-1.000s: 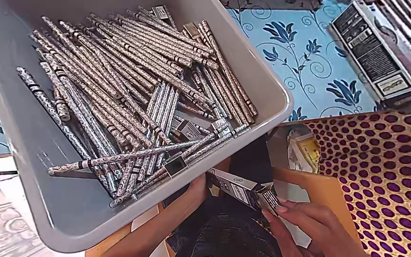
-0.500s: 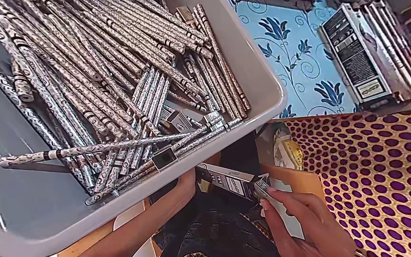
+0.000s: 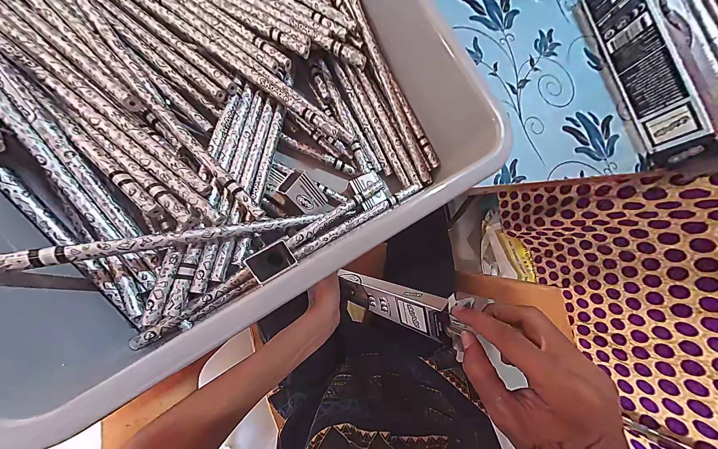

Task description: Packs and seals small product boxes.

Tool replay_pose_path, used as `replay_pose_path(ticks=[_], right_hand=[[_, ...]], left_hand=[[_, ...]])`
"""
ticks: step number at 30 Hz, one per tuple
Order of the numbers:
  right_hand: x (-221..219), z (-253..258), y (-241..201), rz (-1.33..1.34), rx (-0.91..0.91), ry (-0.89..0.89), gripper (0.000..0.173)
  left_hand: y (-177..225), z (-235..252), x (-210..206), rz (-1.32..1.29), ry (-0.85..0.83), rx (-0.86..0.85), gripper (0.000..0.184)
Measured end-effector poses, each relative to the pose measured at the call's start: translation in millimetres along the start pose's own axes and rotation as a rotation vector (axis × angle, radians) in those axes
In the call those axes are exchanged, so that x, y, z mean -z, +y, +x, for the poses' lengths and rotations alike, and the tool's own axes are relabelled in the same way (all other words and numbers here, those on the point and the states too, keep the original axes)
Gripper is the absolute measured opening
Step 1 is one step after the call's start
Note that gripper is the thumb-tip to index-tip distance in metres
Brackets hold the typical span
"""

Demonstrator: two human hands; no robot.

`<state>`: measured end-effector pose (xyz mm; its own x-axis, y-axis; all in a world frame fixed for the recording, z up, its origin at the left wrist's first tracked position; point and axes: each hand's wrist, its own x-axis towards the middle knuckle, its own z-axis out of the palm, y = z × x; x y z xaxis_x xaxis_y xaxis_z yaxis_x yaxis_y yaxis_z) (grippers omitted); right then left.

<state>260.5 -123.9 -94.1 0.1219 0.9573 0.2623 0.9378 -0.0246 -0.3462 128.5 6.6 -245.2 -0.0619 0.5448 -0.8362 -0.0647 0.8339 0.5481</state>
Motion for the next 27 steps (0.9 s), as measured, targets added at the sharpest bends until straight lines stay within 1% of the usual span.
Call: replay_pose_path(ticks=[2, 4, 6, 8, 11, 13, 15, 17, 19, 21, 23, 27], right_hand=[[0, 2, -1, -0.018, -0.001, 0.006, 0.024], [2, 4, -2, -0.012, -0.011, -0.003, 0.024], [2, 8, -3, 0.029, -0.024, 0.012, 0.021], [-2, 11, 0, 0.095, -0.004, 0.091, 0.020], [-11, 14, 5, 0.135, 0.044, 0.197, 0.020], [-16, 13, 4, 0.134, 0.051, 0.186, 0.024], [-22, 9, 1, 0.117, 0.064, 0.136, 0.033], [-27, 4, 0, 0.116, 0.070, 0.093, 0.041], [-29, 3, 0, 0.134, 0.077, 0.074, 0.045], [-28, 3, 0, 0.161, 0.079, 0.090, 0.043], [-25, 4, 1, 0.185, 0.085, 0.117, 0.040], [-22, 6, 2, 0.175, 0.115, 0.117, 0.038]], left_hand=[[0, 0, 0, 0.016, 0.002, -0.025, 0.022], [1, -1, 1, 0.008, -0.012, -0.064, 0.026], [7, -2, 3, -0.012, -0.014, -0.066, 0.025], [9, -1, 3, -0.052, -0.008, -0.076, 0.022], [10, -1, 5, -0.123, -0.047, -0.064, 0.018], [10, -3, 4, -0.134, -0.055, -0.055, 0.021], [9, -4, 4, -0.145, -0.063, -0.048, 0.025], [9, -1, 6, -0.135, -0.069, -0.036, 0.022], [9, 3, 9, -0.114, -0.083, -0.027, 0.020], [10, -1, 7, -0.164, -0.096, -0.014, 0.018], [13, -5, 5, -0.203, -0.096, -0.004, 0.019], [12, -3, 9, -0.199, -0.117, 0.002, 0.018]])
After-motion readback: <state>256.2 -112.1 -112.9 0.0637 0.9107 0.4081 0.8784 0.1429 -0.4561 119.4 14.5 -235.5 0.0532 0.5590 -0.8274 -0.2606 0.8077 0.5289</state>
